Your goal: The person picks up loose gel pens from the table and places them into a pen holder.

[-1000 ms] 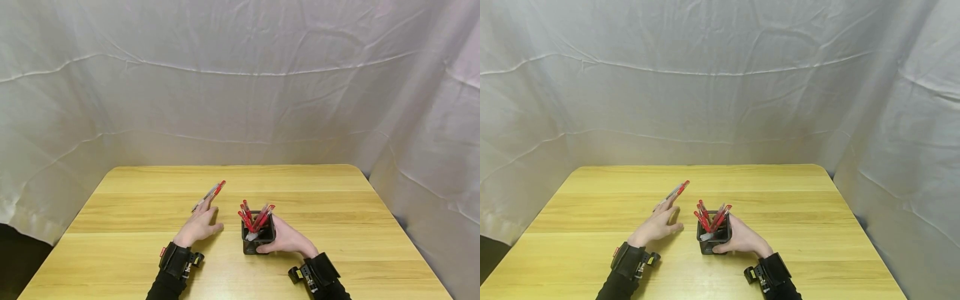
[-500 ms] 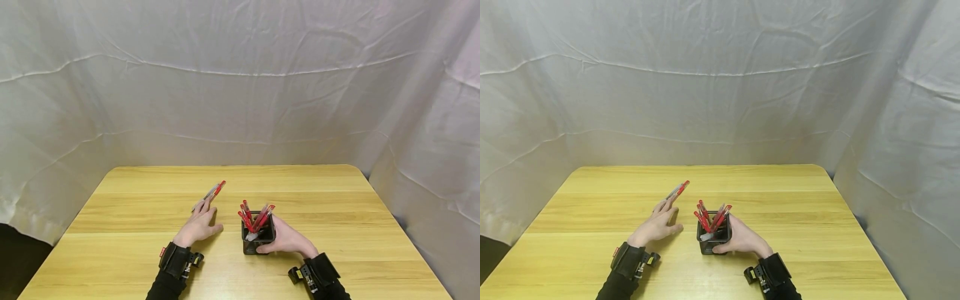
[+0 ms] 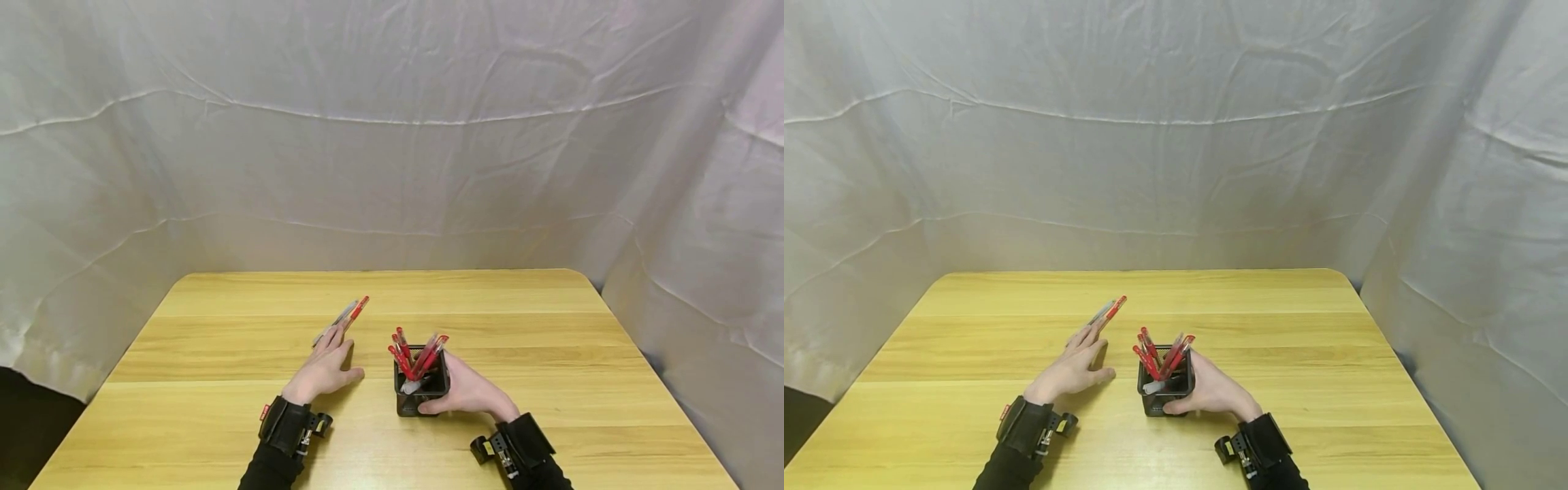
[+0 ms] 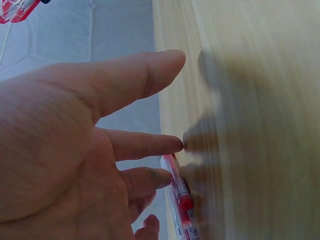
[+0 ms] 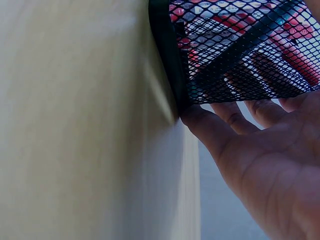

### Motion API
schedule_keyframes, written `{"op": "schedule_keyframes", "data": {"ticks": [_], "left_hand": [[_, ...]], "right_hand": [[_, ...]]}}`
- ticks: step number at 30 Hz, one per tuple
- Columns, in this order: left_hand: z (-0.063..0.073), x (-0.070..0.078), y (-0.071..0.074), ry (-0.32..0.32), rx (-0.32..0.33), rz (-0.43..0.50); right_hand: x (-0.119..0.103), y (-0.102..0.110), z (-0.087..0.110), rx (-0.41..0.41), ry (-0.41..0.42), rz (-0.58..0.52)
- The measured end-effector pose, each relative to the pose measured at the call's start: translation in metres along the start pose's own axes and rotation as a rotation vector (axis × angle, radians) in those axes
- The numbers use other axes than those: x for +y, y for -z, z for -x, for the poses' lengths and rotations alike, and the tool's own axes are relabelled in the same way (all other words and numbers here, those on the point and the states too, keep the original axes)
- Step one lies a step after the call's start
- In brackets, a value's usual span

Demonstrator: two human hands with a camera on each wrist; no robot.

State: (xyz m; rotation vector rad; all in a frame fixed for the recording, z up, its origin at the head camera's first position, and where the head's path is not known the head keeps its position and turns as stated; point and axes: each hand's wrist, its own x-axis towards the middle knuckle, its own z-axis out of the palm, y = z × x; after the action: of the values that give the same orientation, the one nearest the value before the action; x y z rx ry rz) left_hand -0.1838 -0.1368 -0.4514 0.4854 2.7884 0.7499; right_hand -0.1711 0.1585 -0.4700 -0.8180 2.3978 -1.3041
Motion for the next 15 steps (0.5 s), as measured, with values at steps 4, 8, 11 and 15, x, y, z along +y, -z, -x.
{"op": "schedule_keyframes", "data": {"ticks": [4, 8, 11, 15], "left_hand": [[-0.0007, -0.0004, 0.0001, -0.010, 0.002, -0.001], [-0.0016, -0.0006, 0.0006, -0.005, -0.001, 0.020], [-0.0022, -0.0013, 0.0001, -0.008, -0.001, 0.038], [-0.0015, -0.0011, 0.0001, 0.000, -0.017, 0.063]], "right_hand": [[-0.0003, 0.0003, -0.0006, -0.001, 0.006, 0.004], [-0.0005, 0.0004, -0.0011, -0.003, 0.006, 0.005], [-0.0002, 0.0007, -0.0013, -0.002, 0.000, 0.003], [0.0000, 0.0006, -0.0014, -0.002, -0.003, 0.003]]}}
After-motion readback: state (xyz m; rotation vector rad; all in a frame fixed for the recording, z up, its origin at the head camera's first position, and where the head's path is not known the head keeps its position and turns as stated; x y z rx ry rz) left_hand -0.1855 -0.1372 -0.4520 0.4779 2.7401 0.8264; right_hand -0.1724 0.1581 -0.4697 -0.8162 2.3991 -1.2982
